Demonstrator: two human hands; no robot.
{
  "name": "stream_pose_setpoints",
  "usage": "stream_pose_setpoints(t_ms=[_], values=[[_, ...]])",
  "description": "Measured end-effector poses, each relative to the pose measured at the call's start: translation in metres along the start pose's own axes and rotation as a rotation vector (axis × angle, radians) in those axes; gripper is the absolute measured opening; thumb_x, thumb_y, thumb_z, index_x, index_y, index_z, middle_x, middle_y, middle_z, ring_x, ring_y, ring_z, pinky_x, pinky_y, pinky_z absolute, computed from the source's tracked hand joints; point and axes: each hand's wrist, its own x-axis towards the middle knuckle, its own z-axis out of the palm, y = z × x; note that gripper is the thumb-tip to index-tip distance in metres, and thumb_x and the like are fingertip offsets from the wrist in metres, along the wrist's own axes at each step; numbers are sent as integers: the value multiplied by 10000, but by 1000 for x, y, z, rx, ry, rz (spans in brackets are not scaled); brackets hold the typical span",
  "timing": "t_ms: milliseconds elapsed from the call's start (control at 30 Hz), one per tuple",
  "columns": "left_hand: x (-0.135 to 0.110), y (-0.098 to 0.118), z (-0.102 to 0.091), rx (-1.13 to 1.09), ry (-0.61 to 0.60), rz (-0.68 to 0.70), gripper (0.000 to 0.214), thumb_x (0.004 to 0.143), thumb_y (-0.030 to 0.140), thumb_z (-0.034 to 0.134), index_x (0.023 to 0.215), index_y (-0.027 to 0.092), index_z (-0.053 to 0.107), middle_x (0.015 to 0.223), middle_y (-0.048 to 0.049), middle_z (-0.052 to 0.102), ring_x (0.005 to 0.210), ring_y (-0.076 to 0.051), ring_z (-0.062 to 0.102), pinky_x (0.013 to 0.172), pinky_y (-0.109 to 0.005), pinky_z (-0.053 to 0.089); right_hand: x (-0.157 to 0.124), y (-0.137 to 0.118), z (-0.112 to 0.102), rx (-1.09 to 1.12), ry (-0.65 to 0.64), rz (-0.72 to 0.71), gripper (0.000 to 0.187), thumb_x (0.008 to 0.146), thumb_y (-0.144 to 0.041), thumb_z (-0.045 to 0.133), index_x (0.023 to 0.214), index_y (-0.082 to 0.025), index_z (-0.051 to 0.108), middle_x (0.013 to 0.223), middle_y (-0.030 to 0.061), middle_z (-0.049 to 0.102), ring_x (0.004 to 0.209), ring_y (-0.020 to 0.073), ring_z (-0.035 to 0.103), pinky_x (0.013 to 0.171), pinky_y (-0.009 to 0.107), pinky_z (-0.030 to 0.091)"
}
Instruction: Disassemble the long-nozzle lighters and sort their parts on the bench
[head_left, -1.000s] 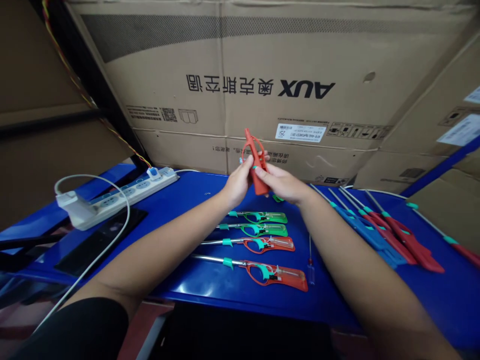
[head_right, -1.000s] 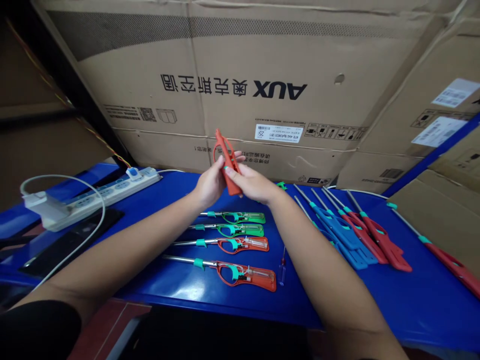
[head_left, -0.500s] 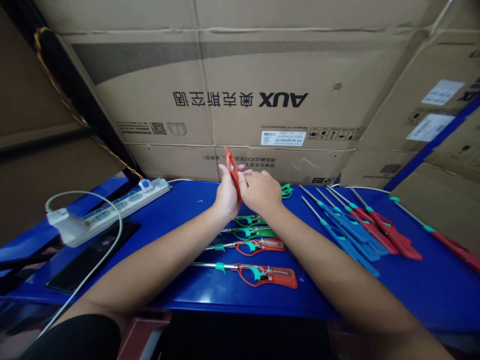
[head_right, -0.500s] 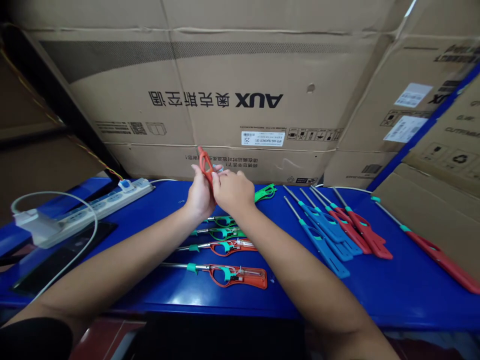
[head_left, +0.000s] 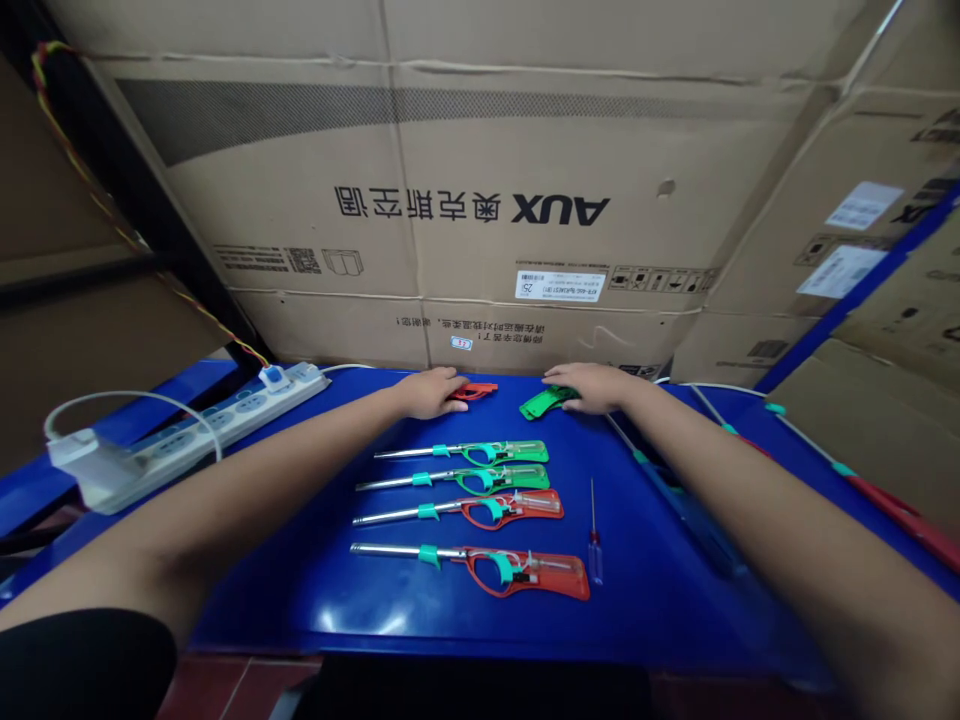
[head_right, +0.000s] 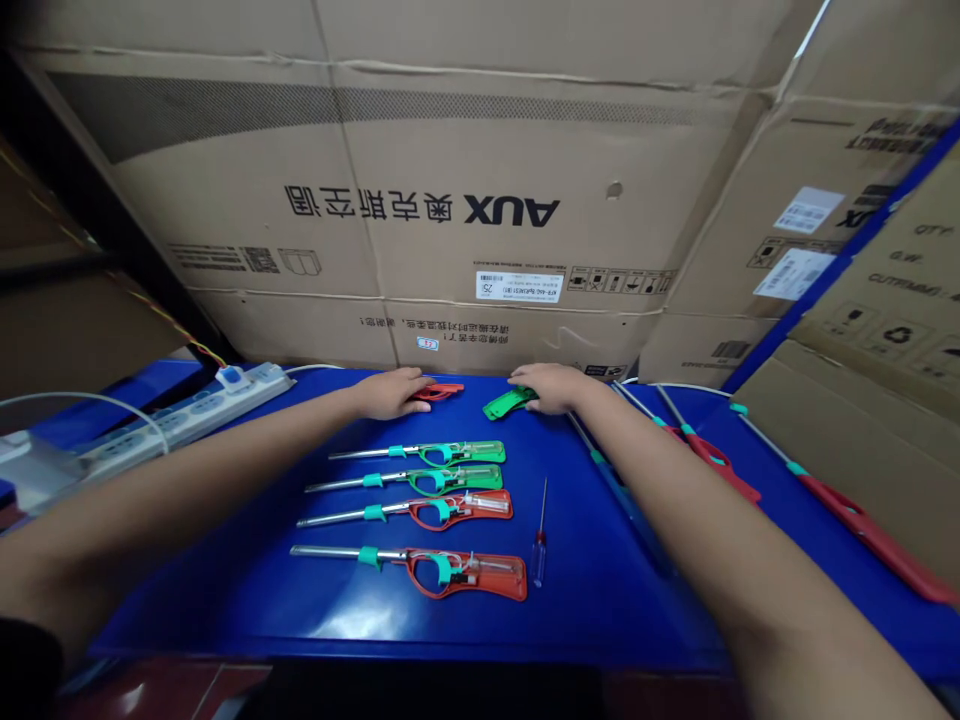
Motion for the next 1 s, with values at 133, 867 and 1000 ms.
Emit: stream_pose_setpoints(t_ms=[133, 867, 1000], values=[[2, -5, 4, 55, -53, 20, 706, 880, 617, 500, 1428, 171, 503, 1418, -196, 486, 1283, -353, 453, 1075, -424, 339, 6, 11, 11, 10, -58, -38, 691, 808, -316, 703, 1461, -197, 508, 1477, 139, 528, 1318, 270, 527, 1076, 387, 410], [18, -5, -13, -158, -90, -83, 595, 769, 535, 699, 1237, 170, 671, 1196, -109, 701, 1019, -230, 645, 840, -269, 448, 32, 12, 11, 21, -131, -68, 417, 772, -298, 695, 1166, -167, 722, 1170, 110, 684, 1009, 230, 654, 898, 310, 489], [19, -10, -14, -113, -124, -41, 697, 686, 526, 772, 1283, 189, 644, 1283, -114, 662, 1086, -257, 625, 883, -283, 443, 34, 8, 10, 14, -137, -61, 419, 779, -315, 690, 1172, -174, 721, 1182, 95, 688, 1009, 219, 656, 890, 288, 489]])
